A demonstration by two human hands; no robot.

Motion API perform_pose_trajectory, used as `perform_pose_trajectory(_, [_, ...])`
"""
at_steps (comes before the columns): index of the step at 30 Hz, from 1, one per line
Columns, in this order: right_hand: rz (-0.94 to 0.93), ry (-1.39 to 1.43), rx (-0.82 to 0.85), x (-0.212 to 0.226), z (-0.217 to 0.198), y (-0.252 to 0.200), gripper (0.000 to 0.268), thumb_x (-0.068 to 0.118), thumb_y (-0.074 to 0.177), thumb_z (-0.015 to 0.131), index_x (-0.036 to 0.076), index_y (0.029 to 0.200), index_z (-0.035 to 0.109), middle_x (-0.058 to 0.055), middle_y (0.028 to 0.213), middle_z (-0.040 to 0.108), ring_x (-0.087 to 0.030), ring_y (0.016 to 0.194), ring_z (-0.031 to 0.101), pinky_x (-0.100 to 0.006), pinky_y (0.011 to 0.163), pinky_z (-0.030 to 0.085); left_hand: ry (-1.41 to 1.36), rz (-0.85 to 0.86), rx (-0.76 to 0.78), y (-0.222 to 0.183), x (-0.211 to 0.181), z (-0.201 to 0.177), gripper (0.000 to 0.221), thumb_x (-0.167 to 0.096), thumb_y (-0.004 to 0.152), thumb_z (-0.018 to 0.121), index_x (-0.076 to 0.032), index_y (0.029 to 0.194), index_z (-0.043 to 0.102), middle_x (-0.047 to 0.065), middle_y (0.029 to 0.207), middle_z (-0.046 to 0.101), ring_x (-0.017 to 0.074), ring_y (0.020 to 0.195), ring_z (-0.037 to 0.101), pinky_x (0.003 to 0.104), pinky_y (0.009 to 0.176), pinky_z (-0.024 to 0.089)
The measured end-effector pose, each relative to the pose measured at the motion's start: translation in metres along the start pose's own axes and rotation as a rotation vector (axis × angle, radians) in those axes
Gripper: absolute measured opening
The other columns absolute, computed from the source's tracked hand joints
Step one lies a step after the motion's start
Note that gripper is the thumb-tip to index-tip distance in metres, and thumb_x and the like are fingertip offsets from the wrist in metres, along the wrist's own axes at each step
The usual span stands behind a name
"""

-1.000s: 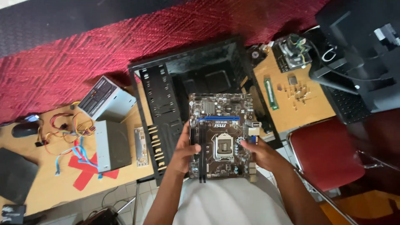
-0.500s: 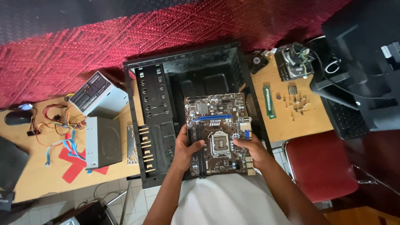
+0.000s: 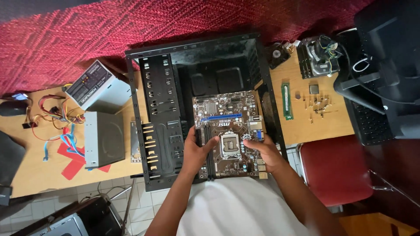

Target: Installing a CPU and a RAM stick onto a motherboard at a computer repair station.

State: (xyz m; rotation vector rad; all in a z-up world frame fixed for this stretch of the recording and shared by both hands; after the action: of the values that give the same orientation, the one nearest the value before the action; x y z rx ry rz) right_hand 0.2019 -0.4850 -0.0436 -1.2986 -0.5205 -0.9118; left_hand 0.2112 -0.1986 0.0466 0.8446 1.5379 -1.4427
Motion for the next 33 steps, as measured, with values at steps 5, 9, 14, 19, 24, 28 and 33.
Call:
perform_pose_trajectory(5, [-0.027,0.013,0.004,0.018,0.024,-0.008,0.046,0.003,0.071,0.088,0.003,0.114,0.072,-0.011,0.097,0.072,-0.022,0.090,0.065,-0.039,0.089,0.046,0.097,-0.010,-0.068,0.015,0.025,-0.012,0.086,-0.035,0.076,0.095,0.000,0.142,0.053,0.021,0.106,0.071,0.0254,0.092,0.068,0.044,0.080,0.058])
perform_pose_trajectory(9, [-0.030,0.010,0.006,0.038,0.048,-0.022,0.050,0.003,0.069,0.089,0.003,0.116,0.071,-0.011,0.099,0.072,-0.023,0.092,0.064,-0.040,0.091,0.044,0.194,-0.007,-0.057,0.017,0.026,-0.004,0.094,-0.041,0.080,0.091,0.006,0.147,0.044,0.029,0.111,0.068,0.0362,0.100,0.069,0.056,0.082,0.060])
perform_pose_trajectory(14, [-0.031,0.004,-0.014,0.048,0.057,-0.028,0.051,0.003,0.068,0.090,0.004,0.116,0.071,-0.009,0.096,0.070,-0.021,0.092,0.061,-0.037,0.090,0.043,0.187,-0.008,-0.065,0.014,0.003,0.007,0.097,-0.028,0.085,0.085,0.018,0.149,0.029,0.046,0.117,0.059,0.0542,0.109,0.065,0.067,0.094,0.055])
perform_pose_trajectory(19, [-0.030,0.015,-0.052,0.050,0.052,-0.030,0.061,0.004,0.067,0.091,-0.002,0.122,0.065,-0.012,0.100,0.064,-0.023,0.094,0.054,-0.040,0.094,0.038,0.232,-0.004,-0.104,0.018,0.012,0.005,0.079,-0.029,0.080,0.088,0.010,0.138,0.051,0.029,0.100,0.071,0.0382,0.093,0.071,0.056,0.074,0.059])
perform_pose_trajectory(24, [0.002,-0.007,-0.079,0.019,0.025,-0.017,0.078,0.006,0.067,0.091,-0.003,0.136,0.055,-0.017,0.120,0.056,-0.026,0.109,0.048,-0.043,0.102,0.034,0.228,-0.009,-0.135,0.023,0.028,-0.003,0.069,-0.029,0.073,0.092,0.004,0.126,0.061,0.023,0.089,0.072,0.0318,0.082,0.071,0.048,0.068,0.057])
perform_pose_trajectory(28, [0.023,-0.019,-0.088,0.043,0.058,-0.035,0.111,0.012,0.067,0.092,-0.009,0.156,0.028,-0.030,0.152,0.030,-0.036,0.137,0.029,-0.051,0.114,0.021,0.166,0.010,-0.120,0.021,0.020,0.000,0.068,-0.030,0.075,0.094,0.002,0.125,0.063,0.022,0.090,0.073,0.0302,0.084,0.071,0.046,0.072,0.058])
perform_pose_trajectory(33, [0.007,-0.044,-0.096,0.031,0.045,-0.025,0.107,0.010,0.068,0.091,-0.004,0.156,0.032,-0.024,0.151,0.033,-0.031,0.133,0.031,-0.047,0.113,0.023,0.154,0.001,-0.062,0.016,0.012,-0.001,0.075,-0.033,0.078,0.093,0.009,0.129,0.057,0.025,0.093,0.070,0.0326,0.085,0.069,0.049,0.072,0.055])
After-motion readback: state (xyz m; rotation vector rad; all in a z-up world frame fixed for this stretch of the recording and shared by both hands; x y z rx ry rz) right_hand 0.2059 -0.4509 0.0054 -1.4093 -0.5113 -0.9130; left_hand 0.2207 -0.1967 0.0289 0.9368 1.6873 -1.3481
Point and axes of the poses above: each hand's wrist, its own y-axis towards the middle knuckle, its own z-axis out of the palm, x = y × z, the point moved 7 cm from there along y, towards the middle knuckle
